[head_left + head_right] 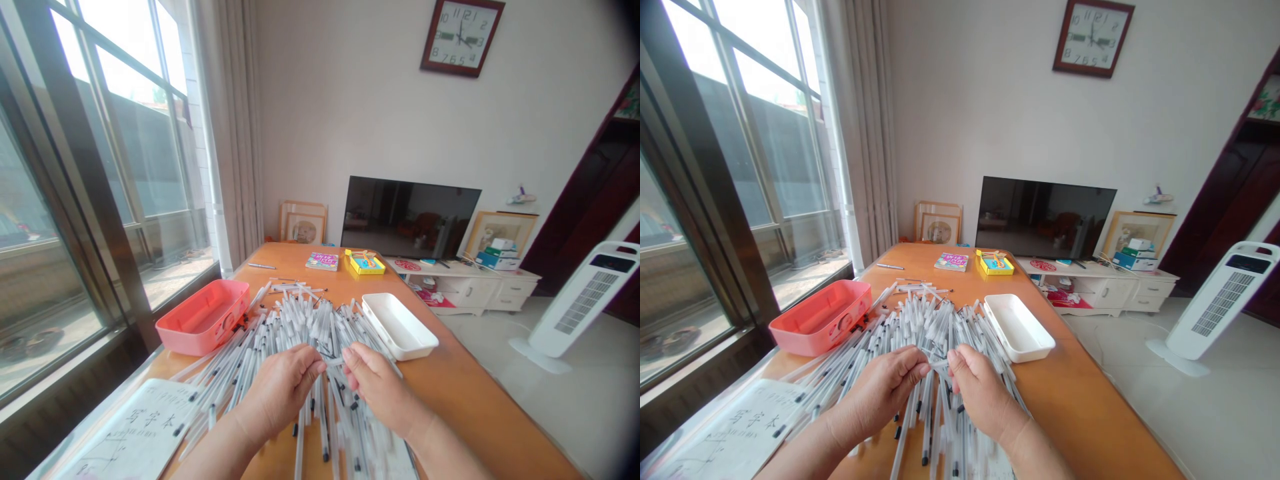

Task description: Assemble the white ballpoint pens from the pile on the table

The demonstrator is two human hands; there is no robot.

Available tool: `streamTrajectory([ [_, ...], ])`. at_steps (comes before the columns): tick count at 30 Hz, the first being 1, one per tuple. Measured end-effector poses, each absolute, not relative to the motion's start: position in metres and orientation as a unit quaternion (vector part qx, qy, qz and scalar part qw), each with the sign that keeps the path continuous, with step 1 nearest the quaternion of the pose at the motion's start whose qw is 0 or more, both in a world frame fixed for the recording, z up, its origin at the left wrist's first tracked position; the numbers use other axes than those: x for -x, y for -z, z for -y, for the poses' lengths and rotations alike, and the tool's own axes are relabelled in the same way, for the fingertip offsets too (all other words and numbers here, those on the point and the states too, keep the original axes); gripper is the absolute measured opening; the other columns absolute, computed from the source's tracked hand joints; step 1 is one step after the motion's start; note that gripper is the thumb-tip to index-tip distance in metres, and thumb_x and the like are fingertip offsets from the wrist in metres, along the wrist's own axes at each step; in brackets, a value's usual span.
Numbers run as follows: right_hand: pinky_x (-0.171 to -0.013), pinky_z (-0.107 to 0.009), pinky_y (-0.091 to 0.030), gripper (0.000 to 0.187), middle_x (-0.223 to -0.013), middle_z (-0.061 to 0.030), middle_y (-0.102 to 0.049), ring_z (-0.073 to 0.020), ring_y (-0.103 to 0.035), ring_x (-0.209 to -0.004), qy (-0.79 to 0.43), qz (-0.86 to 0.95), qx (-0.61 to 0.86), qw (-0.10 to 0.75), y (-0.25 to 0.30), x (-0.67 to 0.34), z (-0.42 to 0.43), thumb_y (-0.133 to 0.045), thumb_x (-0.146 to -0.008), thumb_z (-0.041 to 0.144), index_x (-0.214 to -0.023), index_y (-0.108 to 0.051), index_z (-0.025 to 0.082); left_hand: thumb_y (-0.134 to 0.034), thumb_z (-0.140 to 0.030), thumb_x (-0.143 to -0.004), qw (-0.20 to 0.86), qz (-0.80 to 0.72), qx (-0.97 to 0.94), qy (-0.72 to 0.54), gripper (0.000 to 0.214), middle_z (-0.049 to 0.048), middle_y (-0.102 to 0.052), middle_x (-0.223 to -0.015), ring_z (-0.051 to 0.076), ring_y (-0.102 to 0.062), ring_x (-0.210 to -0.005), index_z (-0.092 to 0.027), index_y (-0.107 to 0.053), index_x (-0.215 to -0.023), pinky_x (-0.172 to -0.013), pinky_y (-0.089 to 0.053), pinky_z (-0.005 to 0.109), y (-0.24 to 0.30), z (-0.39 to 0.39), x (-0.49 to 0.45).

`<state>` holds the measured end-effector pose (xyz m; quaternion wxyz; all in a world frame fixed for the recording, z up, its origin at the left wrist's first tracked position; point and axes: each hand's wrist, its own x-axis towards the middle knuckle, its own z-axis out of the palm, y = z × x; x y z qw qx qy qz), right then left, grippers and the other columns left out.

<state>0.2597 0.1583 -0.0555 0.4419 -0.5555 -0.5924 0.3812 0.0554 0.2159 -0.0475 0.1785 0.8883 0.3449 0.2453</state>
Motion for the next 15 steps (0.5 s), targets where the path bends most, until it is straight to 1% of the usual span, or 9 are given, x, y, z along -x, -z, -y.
streamTrajectory([
  [3,-0.052,-0.023,-0.036,0.043,-0.065,0.0041,-0.053,-0.0101,-0.044,-0.055,-0.421,0.584,0.534,0.444,0.0558,-0.2605,-0.1581,-0.041,-0.098,0.058,-0.08,-0.052,0.02,-0.035,-0.044,-0.101,0.18,-0.345,-0.886,-0.251,0.033,0.0006,-0.065,-0.084,0.016,-0.061,-0.077,-0.025,-0.059,-0.089,-0.068,-0.04,0.024,0.0484,-0.217,-0.0547],
  [5,-0.05,-0.023,-0.035,0.046,-0.063,0.0037,-0.053,-0.01,-0.044,-0.052,-0.436,0.567,0.54,0.443,0.0578,-0.2603,-0.1589,-0.039,-0.098,0.06,-0.082,-0.054,0.02,-0.034,-0.044,-0.101,0.174,-0.348,-0.886,-0.251,0.034,0.0007,-0.065,-0.084,0.016,-0.061,-0.076,-0.025,-0.058,-0.088,-0.067,-0.04,0.024,0.0487,-0.2176,-0.0542],
  [9,-0.048,-0.023,-0.033,0.05,-0.061,0.0031,-0.053,-0.01,-0.042,-0.051,-0.424,0.547,0.566,0.447,0.062,-0.2595,-0.1606,-0.035,-0.098,0.063,-0.08,-0.054,0.02,-0.035,-0.044,-0.101,0.161,-0.351,-0.889,-0.244,0.033,0.0004,-0.065,-0.085,0.016,-0.061,-0.074,-0.025,-0.058,-0.088,-0.066,-0.039,0.023,0.0488,-0.2177,-0.0538],
  [12,-0.051,-0.022,-0.034,0.045,-0.064,0.0037,-0.052,-0.01,-0.043,-0.056,-0.413,0.569,0.556,0.443,0.061,-0.2606,-0.1598,-0.039,-0.099,0.058,-0.078,-0.052,0.02,-0.035,-0.044,-0.101,0.16,-0.351,-0.89,-0.243,0.033,0.0002,-0.065,-0.085,0.015,-0.061,-0.074,-0.025,-0.058,-0.087,-0.066,-0.039,0.023,0.0491,-0.2173,-0.0538],
  [15,-0.052,-0.021,-0.035,0.039,-0.067,0.0044,-0.053,-0.0096,-0.043,-0.056,-0.421,0.576,0.545,0.441,0.0588,-0.2621,-0.1587,-0.043,-0.098,0.055,-0.081,-0.052,0.021,-0.034,-0.044,-0.102,0.161,-0.349,-0.891,-0.243,0.034,0.0001,-0.065,-0.084,0.015,-0.061,-0.075,-0.025,-0.057,-0.087,-0.067,-0.04,0.023,0.0494,-0.2172,-0.0535],
])
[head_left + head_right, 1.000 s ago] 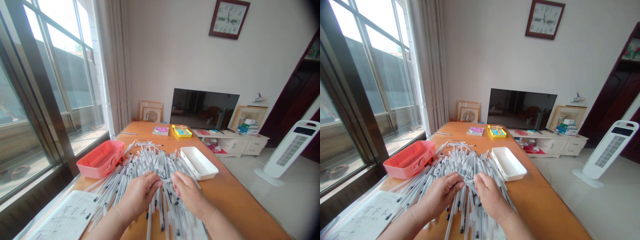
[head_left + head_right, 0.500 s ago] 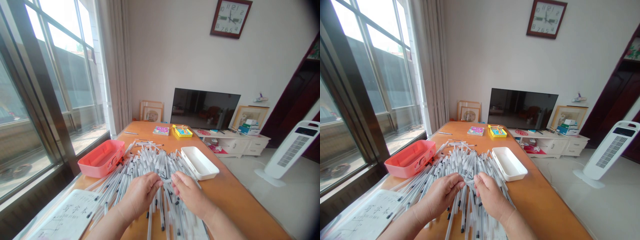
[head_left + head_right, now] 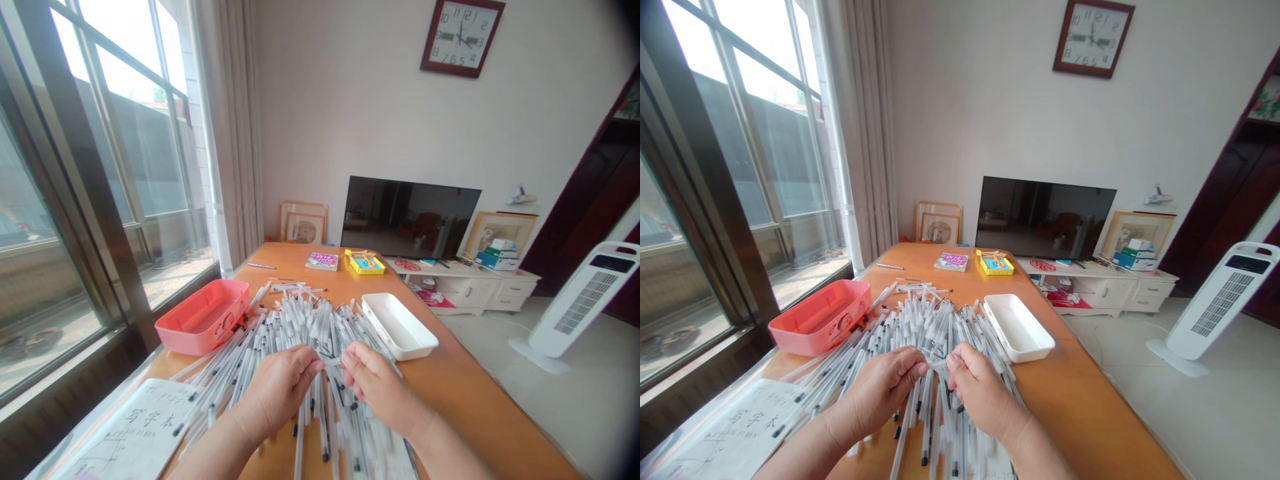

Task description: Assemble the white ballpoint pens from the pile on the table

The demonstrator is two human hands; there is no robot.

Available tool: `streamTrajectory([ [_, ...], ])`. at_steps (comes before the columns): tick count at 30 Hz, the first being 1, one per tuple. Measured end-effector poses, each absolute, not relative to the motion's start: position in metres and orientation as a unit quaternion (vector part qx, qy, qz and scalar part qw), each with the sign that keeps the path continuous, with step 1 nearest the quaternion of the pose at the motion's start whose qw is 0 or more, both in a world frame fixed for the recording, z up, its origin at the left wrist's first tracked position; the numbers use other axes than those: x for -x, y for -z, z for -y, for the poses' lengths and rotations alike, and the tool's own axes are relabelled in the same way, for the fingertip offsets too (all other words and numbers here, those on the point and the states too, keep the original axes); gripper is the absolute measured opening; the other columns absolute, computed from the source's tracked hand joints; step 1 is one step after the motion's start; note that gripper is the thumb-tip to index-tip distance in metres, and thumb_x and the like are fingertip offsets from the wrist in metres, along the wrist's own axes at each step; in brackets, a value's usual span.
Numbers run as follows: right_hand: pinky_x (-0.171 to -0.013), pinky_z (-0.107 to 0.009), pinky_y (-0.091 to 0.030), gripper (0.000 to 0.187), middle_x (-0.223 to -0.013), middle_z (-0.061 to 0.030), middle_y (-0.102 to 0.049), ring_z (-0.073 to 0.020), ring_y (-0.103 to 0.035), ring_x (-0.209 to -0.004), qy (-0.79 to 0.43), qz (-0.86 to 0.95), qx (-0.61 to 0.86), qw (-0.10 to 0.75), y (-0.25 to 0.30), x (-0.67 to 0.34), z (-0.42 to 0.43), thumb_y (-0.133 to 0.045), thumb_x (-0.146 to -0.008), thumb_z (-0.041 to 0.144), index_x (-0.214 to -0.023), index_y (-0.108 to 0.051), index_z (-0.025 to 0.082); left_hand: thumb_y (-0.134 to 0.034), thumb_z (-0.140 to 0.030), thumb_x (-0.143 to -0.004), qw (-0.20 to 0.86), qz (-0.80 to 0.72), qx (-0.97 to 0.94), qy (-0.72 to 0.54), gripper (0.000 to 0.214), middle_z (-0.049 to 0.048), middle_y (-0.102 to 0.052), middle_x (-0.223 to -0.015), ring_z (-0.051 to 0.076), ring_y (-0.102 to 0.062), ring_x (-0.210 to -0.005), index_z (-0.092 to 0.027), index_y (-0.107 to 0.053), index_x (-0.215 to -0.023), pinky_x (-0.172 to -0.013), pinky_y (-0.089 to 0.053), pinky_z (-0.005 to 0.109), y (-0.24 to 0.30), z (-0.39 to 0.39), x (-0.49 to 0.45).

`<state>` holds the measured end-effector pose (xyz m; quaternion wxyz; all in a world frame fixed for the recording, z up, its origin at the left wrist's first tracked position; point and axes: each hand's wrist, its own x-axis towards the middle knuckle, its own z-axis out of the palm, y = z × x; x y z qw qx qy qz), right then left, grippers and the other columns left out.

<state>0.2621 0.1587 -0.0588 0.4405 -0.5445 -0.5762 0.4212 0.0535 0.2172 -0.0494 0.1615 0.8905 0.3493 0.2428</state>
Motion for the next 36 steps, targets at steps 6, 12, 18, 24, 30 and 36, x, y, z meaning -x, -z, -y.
streamTrajectory([
  [6,-0.054,-0.023,-0.036,0.047,-0.055,0.0049,-0.048,-0.0113,-0.044,-0.053,-0.406,0.569,0.568,0.434,0.0592,-0.2615,-0.16,-0.036,-0.099,0.058,-0.075,-0.051,0.02,-0.034,-0.045,-0.101,0.152,-0.354,-0.892,-0.236,0.035,0.0005,-0.065,-0.084,0.015,-0.061,-0.073,-0.025,-0.058,-0.087,-0.065,-0.039,0.023,0.0483,-0.2168,-0.054],
  [12,-0.054,-0.022,-0.035,0.04,-0.066,0.0037,-0.053,-0.0107,-0.044,-0.057,-0.42,0.577,0.546,0.439,0.0558,-0.2624,-0.1574,-0.044,-0.097,0.055,-0.078,-0.052,0.02,-0.035,-0.044,-0.101,0.167,-0.35,-0.889,-0.246,0.034,0.0011,-0.065,-0.081,0.016,-0.061,-0.073,-0.025,-0.058,-0.085,-0.065,-0.04,0.023,0.0482,-0.2176,-0.0538],
  [18,-0.051,-0.024,-0.033,0.048,-0.059,0.0035,-0.052,-0.0105,-0.041,-0.051,-0.428,0.546,0.567,0.444,0.0617,-0.2607,-0.1605,-0.037,-0.097,0.061,-0.078,-0.053,0.02,-0.034,-0.044,-0.101,0.164,-0.353,-0.89,-0.236,0.035,0.0015,-0.066,-0.084,0.016,-0.062,-0.073,-0.025,-0.058,-0.086,-0.066,-0.04,0.023,0.0472,-0.2163,-0.0543],
  [24,-0.051,-0.021,-0.033,0.041,-0.069,0.0038,-0.056,-0.009,-0.043,-0.054,-0.454,0.56,0.535,0.441,0.0576,-0.2612,-0.1582,-0.047,-0.095,0.059,-0.081,-0.052,0.02,-0.033,-0.044,-0.102,0.161,-0.353,-0.892,-0.233,0.036,0.0013,-0.065,-0.082,0.016,-0.061,-0.073,-0.024,-0.057,-0.084,-0.065,-0.039,0.023,0.0475,-0.2164,-0.0537],
  [30,-0.051,-0.022,-0.033,0.051,-0.056,0.0045,-0.052,-0.0088,-0.041,-0.048,-0.451,0.531,0.568,0.438,0.0583,-0.2611,-0.1595,-0.04,-0.095,0.064,-0.077,-0.053,0.019,-0.033,-0.045,-0.102,0.155,-0.352,-0.894,-0.232,0.036,0.0014,-0.064,-0.082,0.016,-0.061,-0.072,-0.024,-0.057,-0.085,-0.065,-0.039,0.023,0.0488,-0.2176,-0.0536],
  [36,-0.049,-0.019,-0.032,0.036,-0.072,0.0032,-0.06,-0.0072,-0.044,-0.052,-0.485,0.533,0.526,0.452,0.057,-0.262,-0.1594,-0.053,-0.092,0.054,-0.084,-0.054,0.019,-0.033,-0.045,-0.101,0.159,-0.354,-0.892,-0.231,0.036,0.0013,-0.064,-0.081,0.016,-0.062,-0.073,-0.024,-0.057,-0.085,-0.065,-0.039,0.023,0.0507,-0.2182,-0.0538],
])
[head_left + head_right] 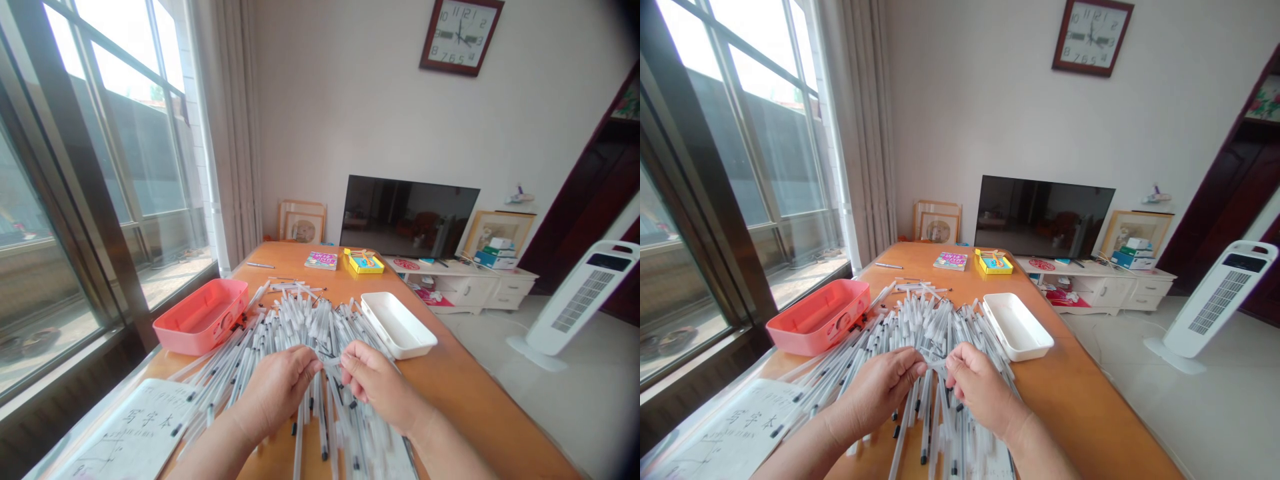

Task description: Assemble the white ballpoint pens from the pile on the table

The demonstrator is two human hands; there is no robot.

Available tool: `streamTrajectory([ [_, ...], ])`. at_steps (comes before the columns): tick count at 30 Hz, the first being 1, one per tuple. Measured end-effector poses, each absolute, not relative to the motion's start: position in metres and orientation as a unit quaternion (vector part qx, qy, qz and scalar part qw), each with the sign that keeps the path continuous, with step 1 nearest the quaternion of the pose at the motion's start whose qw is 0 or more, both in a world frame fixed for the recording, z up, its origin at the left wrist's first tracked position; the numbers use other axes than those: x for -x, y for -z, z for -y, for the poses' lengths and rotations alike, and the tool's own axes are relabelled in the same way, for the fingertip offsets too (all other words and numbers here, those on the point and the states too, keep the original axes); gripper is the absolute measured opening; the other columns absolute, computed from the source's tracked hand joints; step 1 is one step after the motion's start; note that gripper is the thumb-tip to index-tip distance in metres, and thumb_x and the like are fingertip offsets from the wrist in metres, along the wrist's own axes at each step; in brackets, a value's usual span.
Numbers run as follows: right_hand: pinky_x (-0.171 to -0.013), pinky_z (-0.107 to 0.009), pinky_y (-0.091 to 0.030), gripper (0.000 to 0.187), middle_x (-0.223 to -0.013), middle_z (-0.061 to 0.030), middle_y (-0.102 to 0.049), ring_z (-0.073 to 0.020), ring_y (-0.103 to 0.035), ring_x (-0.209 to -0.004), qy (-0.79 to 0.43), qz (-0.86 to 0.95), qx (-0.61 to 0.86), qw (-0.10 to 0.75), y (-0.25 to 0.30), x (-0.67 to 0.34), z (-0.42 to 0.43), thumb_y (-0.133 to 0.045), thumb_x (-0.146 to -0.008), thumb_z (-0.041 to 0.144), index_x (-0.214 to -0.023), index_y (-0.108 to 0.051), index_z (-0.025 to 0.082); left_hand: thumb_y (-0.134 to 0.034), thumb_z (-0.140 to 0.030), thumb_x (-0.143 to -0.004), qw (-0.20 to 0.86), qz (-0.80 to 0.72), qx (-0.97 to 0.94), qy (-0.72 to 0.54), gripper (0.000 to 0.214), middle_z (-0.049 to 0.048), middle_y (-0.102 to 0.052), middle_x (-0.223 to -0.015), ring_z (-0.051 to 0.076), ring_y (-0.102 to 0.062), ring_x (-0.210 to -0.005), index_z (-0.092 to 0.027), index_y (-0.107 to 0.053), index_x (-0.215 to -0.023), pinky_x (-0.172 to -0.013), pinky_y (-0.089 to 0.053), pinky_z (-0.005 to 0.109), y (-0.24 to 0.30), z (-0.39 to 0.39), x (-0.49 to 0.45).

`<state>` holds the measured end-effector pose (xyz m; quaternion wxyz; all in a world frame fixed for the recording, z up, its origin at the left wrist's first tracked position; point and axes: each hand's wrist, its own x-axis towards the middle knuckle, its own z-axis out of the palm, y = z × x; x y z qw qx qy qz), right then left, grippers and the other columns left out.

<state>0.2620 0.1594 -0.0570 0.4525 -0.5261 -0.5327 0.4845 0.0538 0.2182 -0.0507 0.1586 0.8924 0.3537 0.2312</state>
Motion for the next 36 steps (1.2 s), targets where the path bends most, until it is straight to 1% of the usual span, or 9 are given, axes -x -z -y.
streamTrajectory([
  [5,-0.046,-0.02,-0.029,0.047,-0.058,0.004,-0.055,-0.0074,-0.04,-0.046,-0.464,0.52,0.567,0.439,0.061,-0.261,-0.161,-0.042,-0.096,0.06,-0.079,-0.054,0.018,-0.034,-0.045,-0.101,0.158,-0.356,-0.892,-0.231,0.035,0.0007,-0.065,-0.08,0.016,-0.062,-0.072,-0.025,-0.058,-0.085,-0.065,-0.039,0.023,0.05,-0.218,-0.054],
  [12,-0.05,-0.019,-0.032,0.038,-0.07,0.0036,-0.059,-0.0072,-0.044,-0.053,-0.489,0.534,0.522,0.451,0.057,-0.262,-0.159,-0.052,-0.094,0.055,-0.082,-0.053,0.019,-0.035,-0.044,-0.101,0.172,-0.353,-0.888,-0.24,0.035,0.0011,-0.065,-0.08,0.016,-0.061,-0.073,-0.024,-0.058,-0.084,-0.065,-0.039,0.023,0.05,-0.218,-0.053],
  [18,-0.048,-0.021,-0.03,0.049,-0.059,0.0029,-0.057,-0.0078,-0.042,-0.047,-0.471,0.521,0.564,0.434,0.06,-0.261,-0.16,-0.039,-0.097,0.061,-0.082,-0.055,0.017,-0.035,-0.044,-0.101,0.168,-0.36,-0.887,-0.235,0.035,0.0016,-0.065,-0.079,0.016,-0.061,-0.07,-0.024,-0.059,-0.084,-0.064,-0.038,0.024,0.05,-0.218,-0.053],
  [24,-0.053,-0.021,-0.034,0.028,-0.07,0.0042,-0.059,-0.0089,-0.046,-0.055,-0.453,0.537,0.552,0.45,0.057,-0.265,-0.161,-0.051,-0.094,0.046,-0.083,-0.054,0.02,-0.037,-0.045,-0.1,0.193,-0.378,-0.873,-0.242,0.034,0.001,-0.063,-0.078,0.016,-0.058,-0.071,-0.024,-0.057,-0.082,-0.065,-0.038,0.024,0.053,-0.221,-0.052],
  [27,-0.055,-0.023,-0.037,0.025,-0.07,0.0043,-0.058,-0.0105,-0.047,-0.057,-0.414,0.544,0.571,0.456,0.06,-0.266,-0.164,-0.05,-0.094,0.043,-0.084,-0.056,0.02,-0.038,-0.049,-0.098,0.26,-0.399,-0.835,-0.276,0.038,-0.001,-0.056,-0.07,0.015,-0.051,-0.067,-0.022,-0.054,-0.077,-0.063,-0.037,0.024,0.053,-0.223,-0.054],
  [30,-0.059,-0.025,-0.039,0.024,-0.072,0.0026,-0.06,-0.013,-0.05,-0.062,-0.355,0.579,0.594,0.431,0.066,-0.264,-0.165,-0.05,-0.093,0.041,-0.086,-0.06,0.02,-0.04,-0.052,-0.096,0.393,-0.4,-0.765,-0.317,0.038,-0.0027,-0.051,-0.07,0.013,-0.046,-0.065,-0.02,-0.056,-0.083,-0.062,-0.038,0.024,0.05,-0.223,-0.057],
  [33,-0.062,-0.027,-0.04,0.024,-0.072,0.0019,-0.062,-0.0153,-0.054,-0.065,-0.311,0.606,0.607,0.409,0.07,-0.26,-0.165,-0.053,-0.092,0.039,-0.1,-0.065,0.021,-0.045,-0.048,-0.095,0.522,-0.402,-0.662,-0.359,0.031,-0.0027,-0.054,-0.075,0.011,-0.045,-0.063,-0.019,-0.058,-0.093,-0.062,-0.038,0.024,0.046,-0.223,-0.058],
  [35,-0.063,-0.028,-0.041,0.028,-0.074,0.0016,-0.063,-0.0162,-0.056,-0.066,-0.297,0.606,0.613,0.411,0.07,-0.257,-0.164,-0.053,-0.092,0.04,-0.11,-0.065,0.022,-0.048,-0.045,-0.094,0.578,-0.393,-0.596,-0.396,0.028,-0.001,-0.059,-0.08,0.011,-0.05,-0.066,-0.019,-0.058,-0.099,-0.063,-0.039,0.024,0.046,-0.223,-0.058],
  [36,-0.064,-0.028,-0.041,0.028,-0.075,0.0012,-0.064,-0.0163,-0.056,-0.067,-0.291,0.604,0.615,0.415,0.069,-0.256,-0.163,-0.052,-0.093,0.041,-0.11,-0.065,0.022,-0.05,-0.044,-0.093,0.601,-0.385,-0.567,-0.412,0.029,0.0004,-0.061,-0.083,0.012,-0.054,-0.069,-0.018,-0.058,-0.103,-0.065,-0.04,0.024,0.046,-0.224,-0.058],
])
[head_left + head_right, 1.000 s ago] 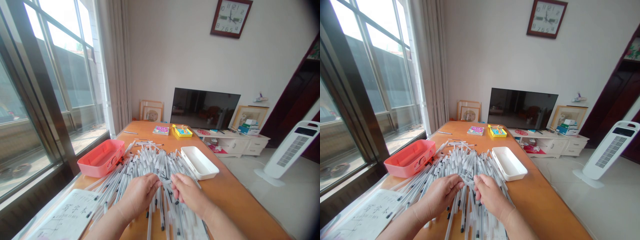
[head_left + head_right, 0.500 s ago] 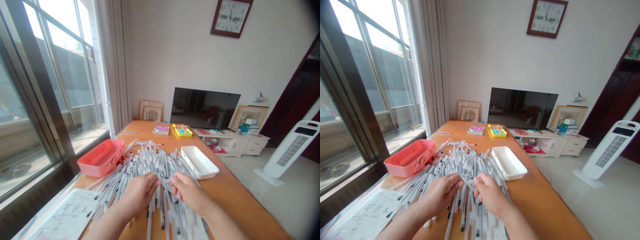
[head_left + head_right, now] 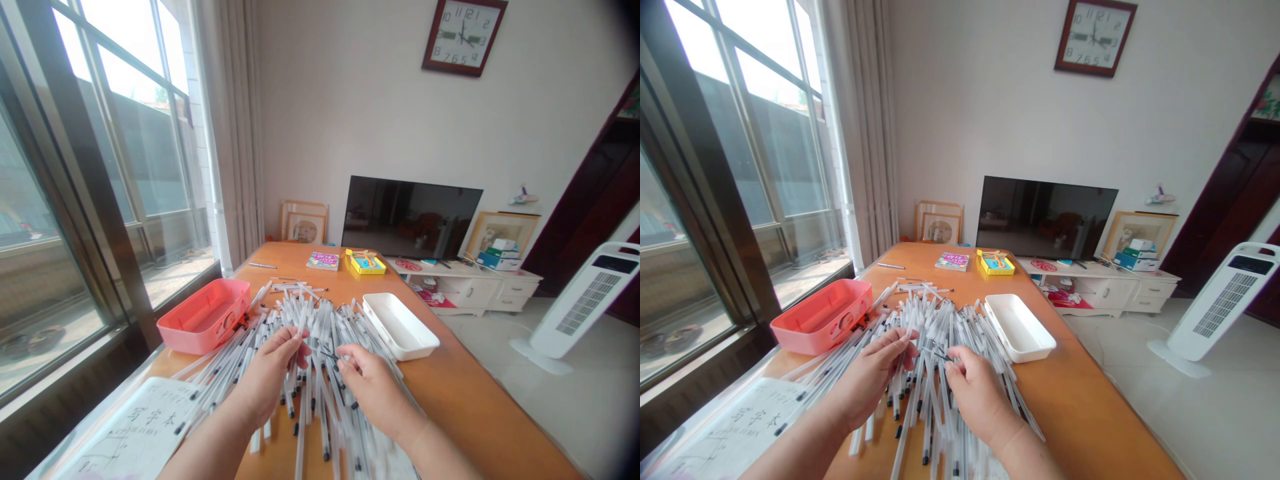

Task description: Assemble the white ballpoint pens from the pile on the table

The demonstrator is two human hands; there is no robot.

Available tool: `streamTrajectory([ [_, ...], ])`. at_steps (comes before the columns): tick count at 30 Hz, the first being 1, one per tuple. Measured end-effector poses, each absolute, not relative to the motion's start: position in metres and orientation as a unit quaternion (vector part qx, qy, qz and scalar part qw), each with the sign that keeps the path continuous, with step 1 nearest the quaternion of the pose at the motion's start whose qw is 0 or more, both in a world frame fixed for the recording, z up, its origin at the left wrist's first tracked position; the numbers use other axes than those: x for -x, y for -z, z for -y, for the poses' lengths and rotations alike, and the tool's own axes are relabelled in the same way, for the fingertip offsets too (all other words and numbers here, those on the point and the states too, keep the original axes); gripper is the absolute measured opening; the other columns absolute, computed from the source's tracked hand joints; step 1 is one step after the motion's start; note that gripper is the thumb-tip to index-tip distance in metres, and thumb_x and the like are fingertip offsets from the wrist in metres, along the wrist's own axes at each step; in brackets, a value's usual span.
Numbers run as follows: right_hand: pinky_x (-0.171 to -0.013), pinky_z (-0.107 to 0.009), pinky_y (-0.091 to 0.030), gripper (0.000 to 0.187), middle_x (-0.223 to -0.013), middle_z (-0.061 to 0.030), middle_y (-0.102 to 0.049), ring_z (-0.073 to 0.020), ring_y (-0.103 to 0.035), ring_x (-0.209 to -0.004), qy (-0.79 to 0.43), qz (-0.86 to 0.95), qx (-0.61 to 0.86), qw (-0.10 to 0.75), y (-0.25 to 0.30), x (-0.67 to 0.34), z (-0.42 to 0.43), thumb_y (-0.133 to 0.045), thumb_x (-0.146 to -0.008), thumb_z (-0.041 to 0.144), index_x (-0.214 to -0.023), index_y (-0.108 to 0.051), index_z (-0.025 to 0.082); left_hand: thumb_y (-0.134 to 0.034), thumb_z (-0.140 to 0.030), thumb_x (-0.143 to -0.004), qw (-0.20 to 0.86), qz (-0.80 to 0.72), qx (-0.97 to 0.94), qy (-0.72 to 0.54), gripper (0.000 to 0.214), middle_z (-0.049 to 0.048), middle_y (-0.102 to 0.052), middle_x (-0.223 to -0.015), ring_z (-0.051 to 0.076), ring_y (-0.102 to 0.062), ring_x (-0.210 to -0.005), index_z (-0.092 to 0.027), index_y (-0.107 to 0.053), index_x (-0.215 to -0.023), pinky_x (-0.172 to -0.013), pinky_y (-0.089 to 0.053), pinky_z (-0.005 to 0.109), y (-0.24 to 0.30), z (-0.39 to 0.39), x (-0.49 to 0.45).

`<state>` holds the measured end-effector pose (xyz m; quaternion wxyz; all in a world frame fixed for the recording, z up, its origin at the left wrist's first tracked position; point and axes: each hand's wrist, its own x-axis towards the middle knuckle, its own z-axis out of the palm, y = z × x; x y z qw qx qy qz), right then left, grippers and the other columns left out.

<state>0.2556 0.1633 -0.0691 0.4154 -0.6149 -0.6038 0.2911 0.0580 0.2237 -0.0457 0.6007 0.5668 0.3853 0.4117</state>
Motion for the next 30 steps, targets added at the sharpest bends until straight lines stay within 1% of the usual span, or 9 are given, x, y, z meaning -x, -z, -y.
streamTrajectory([
  [3,-0.061,-0.026,-0.039,0.028,-0.074,0.0013,-0.063,-0.0147,-0.054,-0.065,-0.304,0.599,0.607,0.425,0.065,-0.249,-0.161,-0.049,-0.095,0.044,-0.091,-0.066,0.021,-0.055,-0.045,-0.091,0.661,-0.362,-0.493,-0.435,0.033,0.0053,-0.067,-0.094,0.013,-0.062,-0.077,-0.018,-0.056,-0.11,-0.068,-0.043,0.025,0.046,-0.225,-0.059],
  [6,-0.055,-0.024,-0.036,0.037,-0.061,0.0037,-0.056,-0.0114,-0.049,-0.054,-0.388,0.58,0.583,0.417,0.061,-0.241,-0.157,-0.047,-0.097,0.05,-0.081,-0.062,0.019,-0.06,-0.041,-0.09,0.708,-0.337,-0.435,-0.443,0.03,0.0078,-0.07,-0.1,0.014,-0.066,-0.081,-0.019,-0.055,-0.11,-0.072,-0.047,0.026,0.045,-0.224,-0.061],
  [8,-0.051,-0.022,-0.034,0.041,-0.061,0.0036,-0.057,-0.01,-0.049,-0.052,-0.464,0.554,0.549,0.42,0.06,-0.235,-0.153,-0.045,-0.097,0.054,-0.084,-0.061,0.018,-0.063,-0.036,-0.089,0.729,-0.322,-0.406,-0.448,0.028,0.0088,-0.071,-0.103,0.016,-0.069,-0.085,-0.019,-0.055,-0.109,-0.076,-0.049,0.027,0.043,-0.221,-0.064],
  [12,-0.044,-0.019,-0.024,0.042,-0.077,-0.0012,-0.067,-0.0069,-0.048,-0.05,-0.579,0.508,0.471,0.43,0.059,-0.227,-0.147,-0.049,-0.095,0.058,-0.095,-0.059,0.017,-0.066,-0.032,-0.088,0.752,-0.291,-0.384,-0.45,0.024,0.0115,-0.071,-0.102,0.019,-0.07,-0.089,-0.017,-0.058,-0.106,-0.078,-0.051,0.029,0.04,-0.212,-0.072],
  [18,-0.041,-0.019,-0.016,0.037,-0.056,0.0041,-0.055,-0.0048,-0.03,-0.04,-0.651,0.452,0.416,0.446,0.057,-0.227,-0.145,-0.051,-0.096,0.051,-0.093,-0.06,0.016,-0.065,-0.037,-0.089,0.769,-0.266,-0.393,-0.428,0.029,0.0127,-0.071,-0.104,0.02,-0.069,-0.079,-0.019,-0.06,-0.112,-0.056,-0.049,0.026,0.037,-0.206,-0.075],
  [20,-0.041,-0.02,-0.015,0.035,-0.054,0.0055,-0.051,-0.0052,-0.026,-0.039,-0.679,0.429,0.387,0.453,0.058,-0.228,-0.145,-0.051,-0.096,0.049,-0.094,-0.061,0.016,-0.066,-0.037,-0.088,0.771,-0.263,-0.392,-0.427,0.031,0.0131,-0.071,-0.103,0.021,-0.07,-0.08,-0.019,-0.061,-0.112,-0.058,-0.051,0.026,0.037,-0.206,-0.074],
  [24,-0.043,-0.02,-0.019,0.036,-0.052,0.0063,-0.048,-0.0066,-0.027,-0.042,-0.627,0.475,0.419,0.453,0.055,-0.227,-0.144,-0.046,-0.098,0.049,-0.093,-0.06,0.016,-0.072,-0.036,-0.083,0.754,-0.294,-0.374,-0.453,0.027,0.0106,-0.073,-0.093,0.019,-0.071,-0.083,-0.016,-0.064,-0.099,-0.074,-0.054,0.028,0.039,-0.207,-0.074],
  [28,-0.054,-0.021,-0.034,0.038,-0.052,0.0055,-0.049,-0.0092,-0.043,-0.051,-0.474,0.596,0.502,0.41,0.047,-0.225,-0.141,-0.041,-0.101,0.046,-0.078,-0.054,0.019,-0.077,-0.045,-0.075,0.724,-0.331,-0.362,-0.485,0.036,0.0081,-0.072,-0.08,0.02,-0.071,-0.075,-0.016,-0.065,-0.093,-0.071,-0.054,0.03,0.041,-0.208,-0.078],
  [30,-0.057,-0.022,-0.035,0.039,-0.055,0.0053,-0.049,-0.0102,-0.047,-0.054,-0.404,0.638,0.531,0.385,0.045,-0.225,-0.141,-0.039,-0.102,0.045,-0.073,-0.047,0.02,-0.078,-0.048,-0.072,0.708,-0.347,-0.362,-0.497,0.04,0.0074,-0.071,-0.075,0.02,-0.07,-0.071,-0.016,-0.066,-0.092,-0.069,-0.054,0.03,0.04,-0.208,-0.079],
])
